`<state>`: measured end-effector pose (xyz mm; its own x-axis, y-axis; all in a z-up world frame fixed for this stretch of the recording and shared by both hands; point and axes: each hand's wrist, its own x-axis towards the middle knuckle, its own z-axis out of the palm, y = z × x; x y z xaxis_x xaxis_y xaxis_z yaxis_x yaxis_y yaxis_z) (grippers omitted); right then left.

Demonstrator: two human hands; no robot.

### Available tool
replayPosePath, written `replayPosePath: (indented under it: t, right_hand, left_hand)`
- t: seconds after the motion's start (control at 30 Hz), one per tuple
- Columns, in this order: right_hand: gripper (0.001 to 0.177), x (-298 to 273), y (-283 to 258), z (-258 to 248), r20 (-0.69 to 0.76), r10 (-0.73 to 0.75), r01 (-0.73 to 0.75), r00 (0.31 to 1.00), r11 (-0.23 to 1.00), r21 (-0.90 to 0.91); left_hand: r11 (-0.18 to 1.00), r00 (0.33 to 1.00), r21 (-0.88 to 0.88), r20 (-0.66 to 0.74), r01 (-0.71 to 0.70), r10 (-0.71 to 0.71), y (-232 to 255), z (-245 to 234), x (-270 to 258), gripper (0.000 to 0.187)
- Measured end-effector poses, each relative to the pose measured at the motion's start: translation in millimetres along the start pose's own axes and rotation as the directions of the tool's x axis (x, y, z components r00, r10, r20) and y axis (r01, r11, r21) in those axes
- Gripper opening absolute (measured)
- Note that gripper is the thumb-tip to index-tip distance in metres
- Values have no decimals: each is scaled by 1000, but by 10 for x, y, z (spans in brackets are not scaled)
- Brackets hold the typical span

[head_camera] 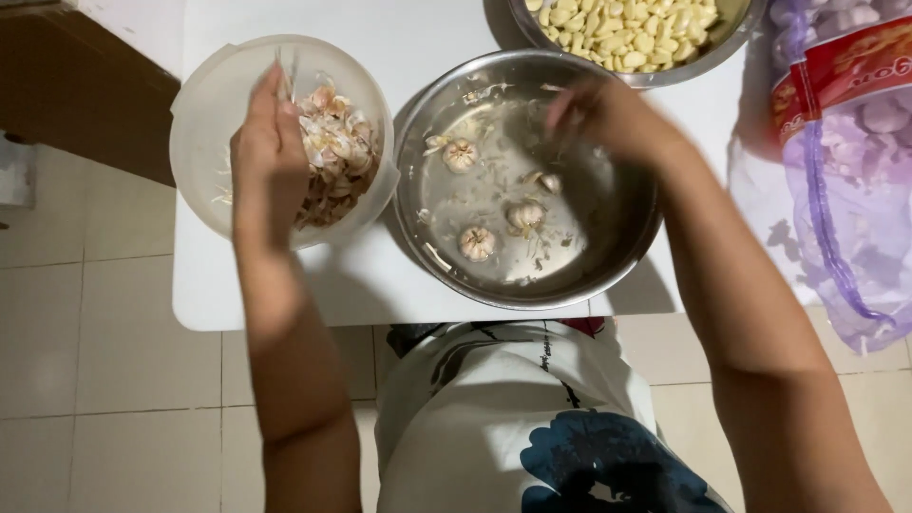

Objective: Peeling individual garlic cloves by hand and with a small tool, separating the skins from the cloves.

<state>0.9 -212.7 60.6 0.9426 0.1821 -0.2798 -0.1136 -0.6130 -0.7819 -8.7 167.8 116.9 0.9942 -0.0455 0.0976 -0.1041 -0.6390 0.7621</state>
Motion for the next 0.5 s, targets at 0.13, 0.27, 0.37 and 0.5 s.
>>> replayPosePath:
  t: [0.13,0.27,0.37,0.5]
  right_hand:
    - [32,102,412,723,91,7,51,996,789,-613]
    - [35,117,336,787,92,-56,103,994,732,-673]
    - [41,339,672,777,-17,-122,74,992,701,-709]
    - [35,75,359,738,66,-90,111,994,842,-527]
  left_hand:
    - [928,998,373,61,-15,-9,-692,-4,224,49]
    - [910,997,407,-31,81,-75,-614,17,60,35]
    - [919,997,387,-16,75,-74,-467,-42,-84,35]
    - [981,987,113,13,156,-158,-165,-194,-143,57]
